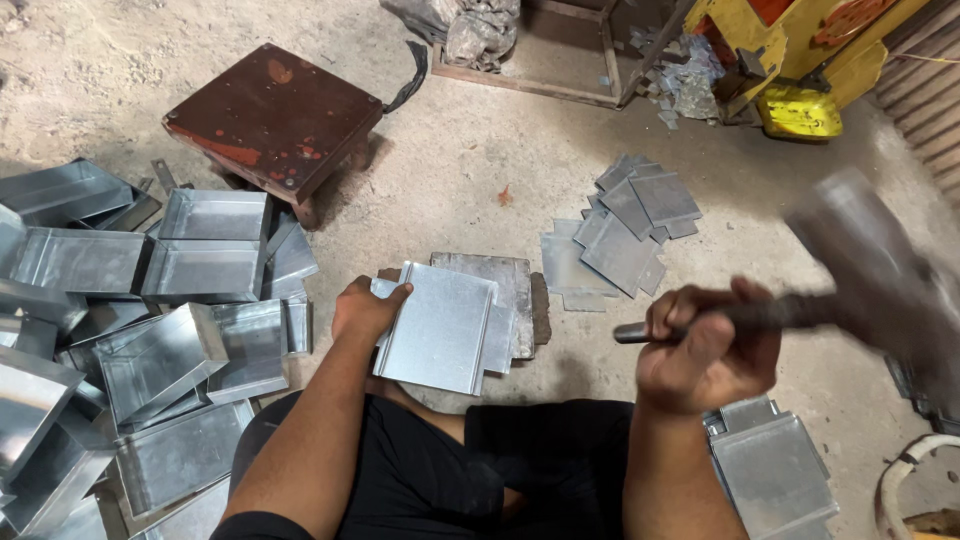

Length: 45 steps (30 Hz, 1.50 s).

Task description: The person sits on the floor and uses a hammer to strike the edges of stacked metal sheets placed on a small metal block. They repeatedly hit the edges to flatten or shape them, occasionally adjusting the stack's position.

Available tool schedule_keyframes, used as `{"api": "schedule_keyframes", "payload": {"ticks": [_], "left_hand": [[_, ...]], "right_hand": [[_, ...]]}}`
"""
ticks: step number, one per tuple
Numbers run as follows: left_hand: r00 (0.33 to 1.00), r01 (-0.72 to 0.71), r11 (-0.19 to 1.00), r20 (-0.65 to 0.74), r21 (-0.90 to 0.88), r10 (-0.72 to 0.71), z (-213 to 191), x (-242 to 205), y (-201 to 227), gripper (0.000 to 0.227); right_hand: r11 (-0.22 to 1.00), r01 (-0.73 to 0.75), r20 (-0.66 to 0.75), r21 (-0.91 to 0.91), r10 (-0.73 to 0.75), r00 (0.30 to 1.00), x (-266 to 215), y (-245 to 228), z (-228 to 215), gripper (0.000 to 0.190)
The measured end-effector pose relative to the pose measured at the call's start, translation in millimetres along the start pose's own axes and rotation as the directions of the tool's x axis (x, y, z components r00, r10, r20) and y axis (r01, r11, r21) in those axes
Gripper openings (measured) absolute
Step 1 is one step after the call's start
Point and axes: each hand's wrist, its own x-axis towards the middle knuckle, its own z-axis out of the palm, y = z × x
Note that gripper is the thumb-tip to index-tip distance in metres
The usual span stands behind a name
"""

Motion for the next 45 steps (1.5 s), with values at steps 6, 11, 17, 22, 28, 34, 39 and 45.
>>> {"api": "schedule_keyframes", "payload": {"ticks": [6,11,17,22,28,34,39,45], "left_hand": [[1.000,0.005,1.000,-0.001,-0.008,-0.005,4,1,-8,0.089],[1.000,0.008,1.000,-0.015,0.015,-0.008,5,3,-10,0.088],[0.999,-0.027,0.998,-0.032,0.049,0.029,7,7,-13,0.085],[1.000,0.020,0.999,-0.018,0.040,-0.020,6,8,-8,0.088],[0.998,0.057,0.997,-0.033,0.059,-0.055,-1,1,-5,0.089],[0.999,0.037,0.998,-0.016,0.059,-0.036,1,-3,-7,0.088],[0.998,0.064,0.996,-0.008,0.055,-0.064,-2,0,-2,0.087],[0.998,0.057,0.996,-0.006,0.069,-0.057,0,-2,-3,0.090]], "right_hand": [[0.528,-0.248,0.119,-0.812,0.565,0.816,-109,60,9,0.037],[0.435,-0.567,0.038,-0.699,0.815,0.579,-85,58,17,0.038],[0.970,-0.220,0.096,-0.106,0.231,0.968,0,4,8,0.032],[0.908,-0.172,0.040,-0.381,0.202,0.979,-76,41,5,0.030],[0.403,-0.525,0.071,-0.750,0.838,0.542,-123,87,14,0.039],[0.850,-0.465,0.034,-0.246,0.487,0.873,-4,15,11,0.028],[0.994,-0.026,-0.025,-0.107,0.024,0.999,-2,-4,10,0.041],[0.338,-0.385,0.112,-0.859,0.857,0.504,-116,61,16,0.044]]}}
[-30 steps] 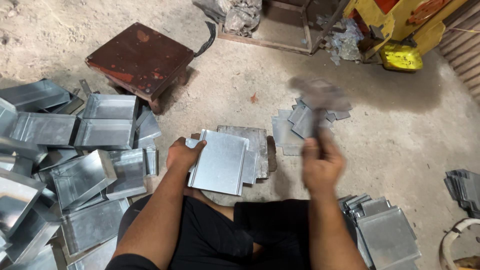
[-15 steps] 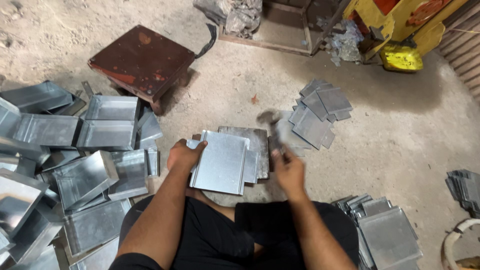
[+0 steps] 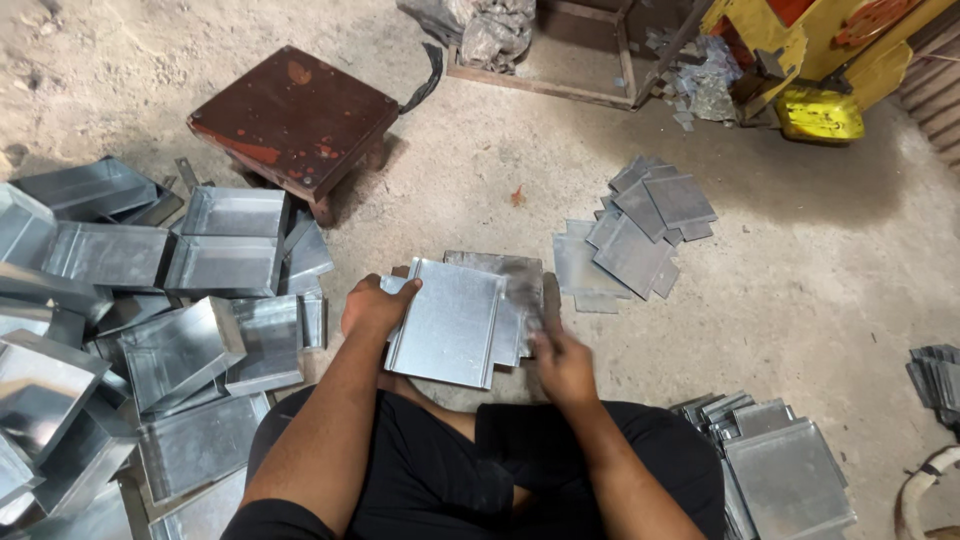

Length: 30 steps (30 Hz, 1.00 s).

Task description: The person sits on the floor and uses a hammer to strike the edges of stacked metal sheets placed on a small metal block. They repeatedly hit the edges to flatten or shape them, occasionally adjusting the stack's position.

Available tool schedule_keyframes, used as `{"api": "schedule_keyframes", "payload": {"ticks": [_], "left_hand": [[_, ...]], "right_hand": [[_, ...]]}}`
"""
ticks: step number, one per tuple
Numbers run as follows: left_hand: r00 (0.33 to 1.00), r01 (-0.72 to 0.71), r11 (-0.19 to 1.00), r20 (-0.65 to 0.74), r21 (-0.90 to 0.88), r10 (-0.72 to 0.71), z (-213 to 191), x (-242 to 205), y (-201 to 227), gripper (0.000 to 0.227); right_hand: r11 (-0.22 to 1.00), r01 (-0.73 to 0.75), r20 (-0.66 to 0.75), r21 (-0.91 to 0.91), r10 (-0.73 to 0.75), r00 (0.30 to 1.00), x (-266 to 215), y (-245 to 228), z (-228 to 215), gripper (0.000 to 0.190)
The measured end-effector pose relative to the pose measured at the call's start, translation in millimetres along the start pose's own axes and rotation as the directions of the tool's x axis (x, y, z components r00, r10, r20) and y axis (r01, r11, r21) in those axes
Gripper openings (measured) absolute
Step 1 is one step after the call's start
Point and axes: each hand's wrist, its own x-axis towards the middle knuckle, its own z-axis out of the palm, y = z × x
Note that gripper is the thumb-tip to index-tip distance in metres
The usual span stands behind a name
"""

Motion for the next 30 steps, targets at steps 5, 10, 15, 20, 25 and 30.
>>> {"api": "schedule_keyframes", "payload": {"ticks": [5,10,15,20,25,30], "left_hand": [[0.999,0.015,1.000,0.031,0.007,-0.015,-1,0,0,0.087],[1.000,0.012,1.000,0.003,0.005,-0.012,-2,-2,0,0.088],[1.000,-0.003,1.000,0.002,-0.004,0.003,-1,3,2,0.088],[1.000,0.007,1.000,-0.007,-0.019,-0.007,0,1,0,0.090],[1.000,-0.014,1.000,-0.018,0.003,0.014,2,1,-3,0.088],[1.000,-0.020,0.999,-0.012,-0.028,0.020,2,6,-4,0.087]], "right_hand": [[0.859,0.126,-0.202,0.496,-0.027,0.979,14,-22,-47,0.037],[0.546,0.736,-0.669,0.401,-0.375,0.642,4,-72,-145,0.018],[0.392,0.857,-0.798,0.335,-0.365,0.479,-9,-36,-100,0.035],[0.908,0.360,-0.213,0.214,-0.316,0.924,-2,11,5,0.037],[0.927,0.157,-0.228,0.341,-0.081,0.970,3,-13,-42,0.041],[0.495,0.724,-0.671,0.480,-0.324,0.667,-1,-56,-125,0.033]]}}
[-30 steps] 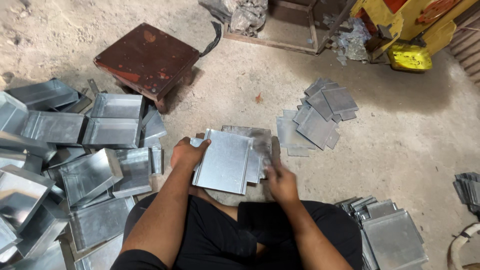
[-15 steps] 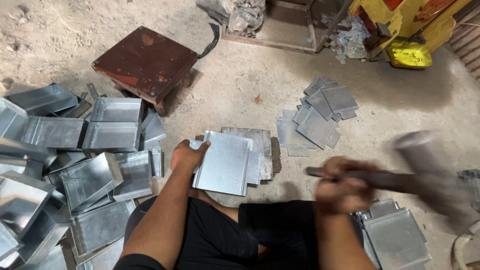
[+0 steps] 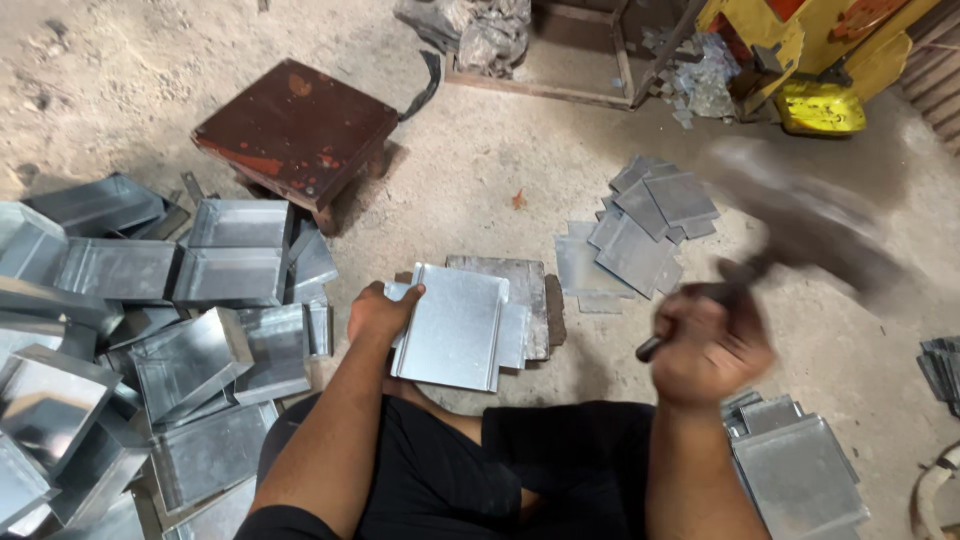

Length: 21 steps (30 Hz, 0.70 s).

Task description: The person sits on the floor and uses a hammer to strike the edges of stacked metal sheets placed on a small metal block. They repeatedly hit the edges to flatten or shape them, occasionally adjusting the stack's position.

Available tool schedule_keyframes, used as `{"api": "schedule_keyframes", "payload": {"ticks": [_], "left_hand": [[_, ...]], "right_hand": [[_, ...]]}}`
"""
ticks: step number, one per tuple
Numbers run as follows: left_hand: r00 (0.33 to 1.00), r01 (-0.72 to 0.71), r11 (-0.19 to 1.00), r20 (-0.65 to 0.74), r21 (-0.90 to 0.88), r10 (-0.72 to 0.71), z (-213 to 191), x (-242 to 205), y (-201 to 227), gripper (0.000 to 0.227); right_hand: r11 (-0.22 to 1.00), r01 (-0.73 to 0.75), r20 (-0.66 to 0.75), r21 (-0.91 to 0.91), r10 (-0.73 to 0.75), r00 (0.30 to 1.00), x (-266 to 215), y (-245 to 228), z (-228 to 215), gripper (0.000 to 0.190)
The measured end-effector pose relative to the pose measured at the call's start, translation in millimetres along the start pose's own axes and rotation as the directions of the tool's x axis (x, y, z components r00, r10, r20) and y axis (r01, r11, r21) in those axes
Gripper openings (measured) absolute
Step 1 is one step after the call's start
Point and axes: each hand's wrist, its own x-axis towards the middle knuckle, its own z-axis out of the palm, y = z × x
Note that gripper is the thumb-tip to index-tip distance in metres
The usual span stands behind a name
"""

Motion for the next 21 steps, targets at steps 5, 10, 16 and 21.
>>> {"api": "schedule_keyframes", "payload": {"ticks": [5,10,16,21], "left_hand": [[0.999,-0.035,0.999,-0.018,0.008,0.035,3,0,2,0.087],[1.000,-0.021,1.000,-0.009,-0.002,0.021,10,11,-7,0.087],[0.981,-0.184,0.983,-0.059,0.005,0.184,20,15,-20,0.087],[0.978,-0.202,0.979,-0.057,-0.038,0.200,9,18,-42,0.080]], "right_hand": [[0.989,0.014,-0.011,-0.147,-0.016,1.000,-54,33,12,0.038],[0.625,-0.315,0.292,-0.714,0.675,0.677,-107,104,21,0.044],[0.605,-0.228,0.277,-0.763,0.625,0.730,-105,106,23,0.042],[0.489,-0.324,0.208,-0.810,0.756,0.621,-117,99,24,0.046]]}}
